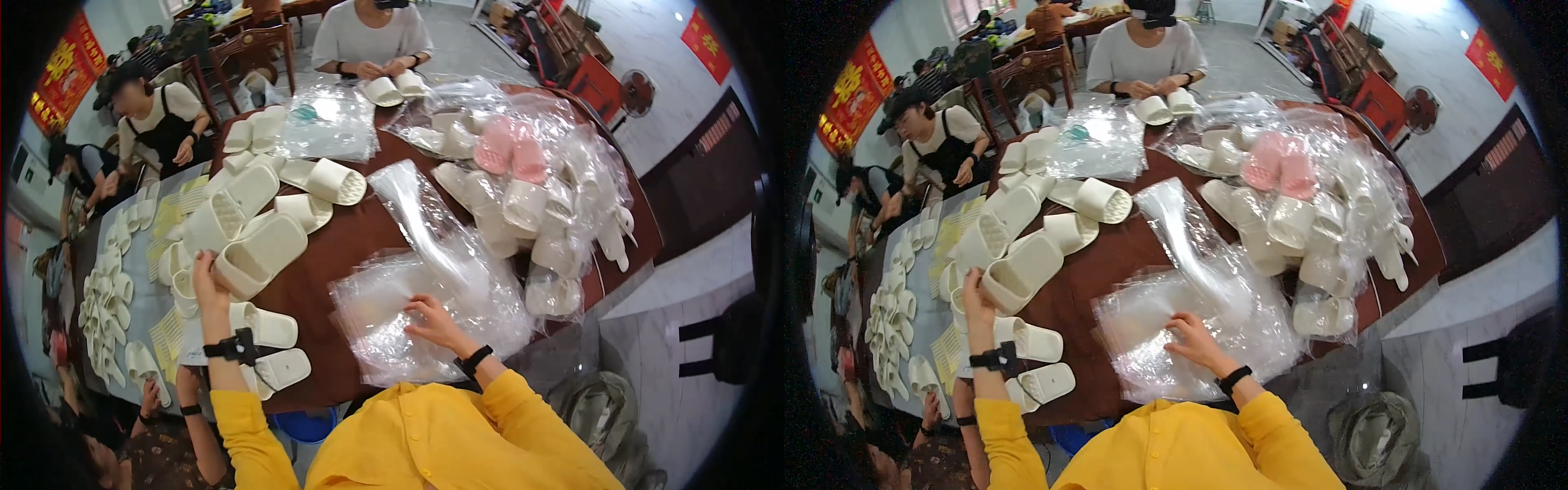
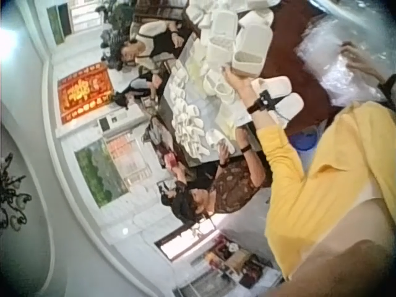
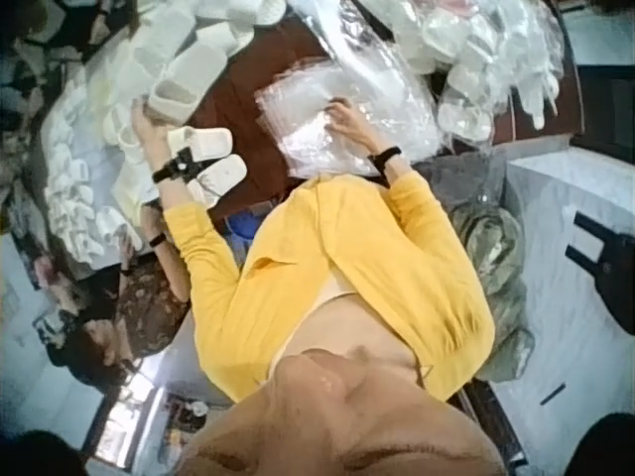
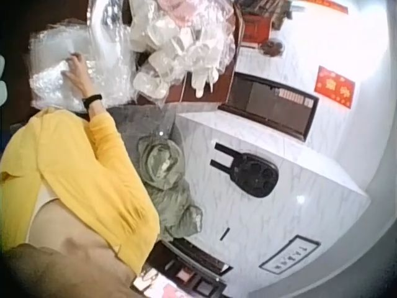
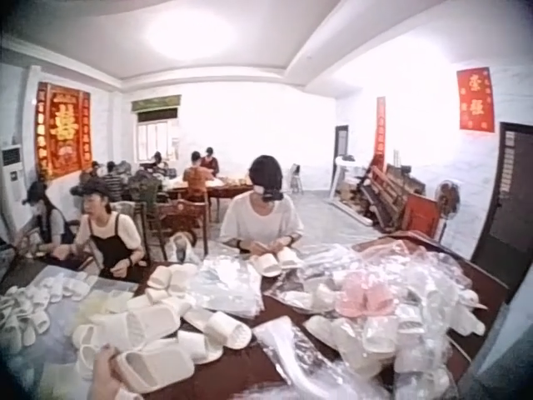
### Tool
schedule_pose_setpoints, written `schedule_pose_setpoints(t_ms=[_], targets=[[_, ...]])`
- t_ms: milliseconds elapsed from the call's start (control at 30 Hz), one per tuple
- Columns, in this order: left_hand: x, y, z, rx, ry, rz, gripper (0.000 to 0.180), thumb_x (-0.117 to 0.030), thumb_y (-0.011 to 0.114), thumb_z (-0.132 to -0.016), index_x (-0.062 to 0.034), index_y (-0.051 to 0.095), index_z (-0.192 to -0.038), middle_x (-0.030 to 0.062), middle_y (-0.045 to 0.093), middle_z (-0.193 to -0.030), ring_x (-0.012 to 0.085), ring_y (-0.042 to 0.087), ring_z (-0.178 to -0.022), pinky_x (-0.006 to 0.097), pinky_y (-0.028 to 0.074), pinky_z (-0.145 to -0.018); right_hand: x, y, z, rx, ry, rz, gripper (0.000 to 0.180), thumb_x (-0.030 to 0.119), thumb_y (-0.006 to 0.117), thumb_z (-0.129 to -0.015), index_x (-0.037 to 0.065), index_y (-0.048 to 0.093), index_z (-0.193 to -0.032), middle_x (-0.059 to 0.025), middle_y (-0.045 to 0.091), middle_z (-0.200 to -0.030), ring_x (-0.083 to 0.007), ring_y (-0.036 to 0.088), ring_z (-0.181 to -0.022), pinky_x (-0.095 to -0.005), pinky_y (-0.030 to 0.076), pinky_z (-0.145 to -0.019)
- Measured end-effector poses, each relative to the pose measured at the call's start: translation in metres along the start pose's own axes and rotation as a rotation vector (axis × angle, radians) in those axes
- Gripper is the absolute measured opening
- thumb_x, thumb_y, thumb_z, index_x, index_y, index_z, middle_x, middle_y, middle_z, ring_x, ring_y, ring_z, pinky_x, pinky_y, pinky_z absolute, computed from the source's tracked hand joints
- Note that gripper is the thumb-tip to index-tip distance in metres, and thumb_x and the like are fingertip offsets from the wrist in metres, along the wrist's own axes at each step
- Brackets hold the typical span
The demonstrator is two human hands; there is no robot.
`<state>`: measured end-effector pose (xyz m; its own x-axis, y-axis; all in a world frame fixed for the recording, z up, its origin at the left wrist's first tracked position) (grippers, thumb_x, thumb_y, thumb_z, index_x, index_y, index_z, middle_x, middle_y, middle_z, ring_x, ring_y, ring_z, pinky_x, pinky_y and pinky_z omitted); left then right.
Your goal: The recorder is packing sandals into plastic bags in a shoe manufacturing facility.
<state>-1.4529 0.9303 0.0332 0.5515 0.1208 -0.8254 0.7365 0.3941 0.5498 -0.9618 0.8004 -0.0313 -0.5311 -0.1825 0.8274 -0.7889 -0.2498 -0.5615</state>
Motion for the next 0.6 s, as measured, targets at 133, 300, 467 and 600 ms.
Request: schedule_pose_setpoints(t_ms=[133,300,467,600], targets=[[-0.004,0.13,0.077,0.227,-0.191,-0.111,0.023,-0.01,0.061,-0.092,-0.0062,0.059,-0.114,0.0019,0.065,-0.101,0.0142,0.063,-0.091,0.028,0.052,-0.084,-0.013,-0.004,0.011,0.042,0.039,0.019,0.051,0.026,0.08,-0.075,0.008,0.062,-0.119,-0.0167,0.047,-0.134,-0.0349,0.041,-0.128,-0.0418,0.034,-0.109],[0.089,0.212,0.158,0.64,-0.39,-0.489,0.03,-0.011,0.065,-0.091,-0.003,0.06,-0.12,0.0018,0.065,-0.103,0.0086,0.061,-0.092,0.023,0.048,-0.081,-0.006,-0.011,0.018,-0.001,-0.15,0.019,0.051,0.024,0.079,-0.075,0.003,0.06,-0.117,-0.0201,0.053,-0.127,-0.0368,0.049,-0.12,-0.0406,0.041,-0.103],[0.203,0.17,0.17,0.783,-0.275,-1.067,0.035,-0.021,0.065,-0.089,0.0031,0.062,-0.114,0.0055,0.067,-0.096,0.0133,0.061,-0.087,0.028,0.048,-0.08,-0.025,-0.062,0.048,-0.187,0.229,-0.21,0.02,0.009,0.063,-0.086,0.0,0.066,-0.104,-0.02,0.063,-0.109,-0.0332,0.062,-0.101,-0.0378,0.049,-0.089],[0.237,0.131,0.158,0.659,-0.288,-1.029,0.031,-0.025,0.064,-0.09,0.0039,0.067,-0.1,0.0078,0.068,-0.09,0.0142,0.062,-0.084,0.029,0.048,-0.077,0.019,-0.078,0.081,-0.161,0.091,0.045,0.021,0.008,0.064,-0.084,0.005,0.066,-0.105,-0.0142,0.062,-0.107,-0.033,0.06,-0.1,-0.0403,0.05,-0.085]])
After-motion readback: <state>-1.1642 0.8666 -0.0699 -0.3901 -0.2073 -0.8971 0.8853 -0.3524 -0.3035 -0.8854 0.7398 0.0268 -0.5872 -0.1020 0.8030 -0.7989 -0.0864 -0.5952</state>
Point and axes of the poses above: each hand's wrist, its own z-axis away from the middle knuckle, its own y-axis out of the palm, x = y × z, the point moved 10 cm from there along -z, towards the middle knuckle
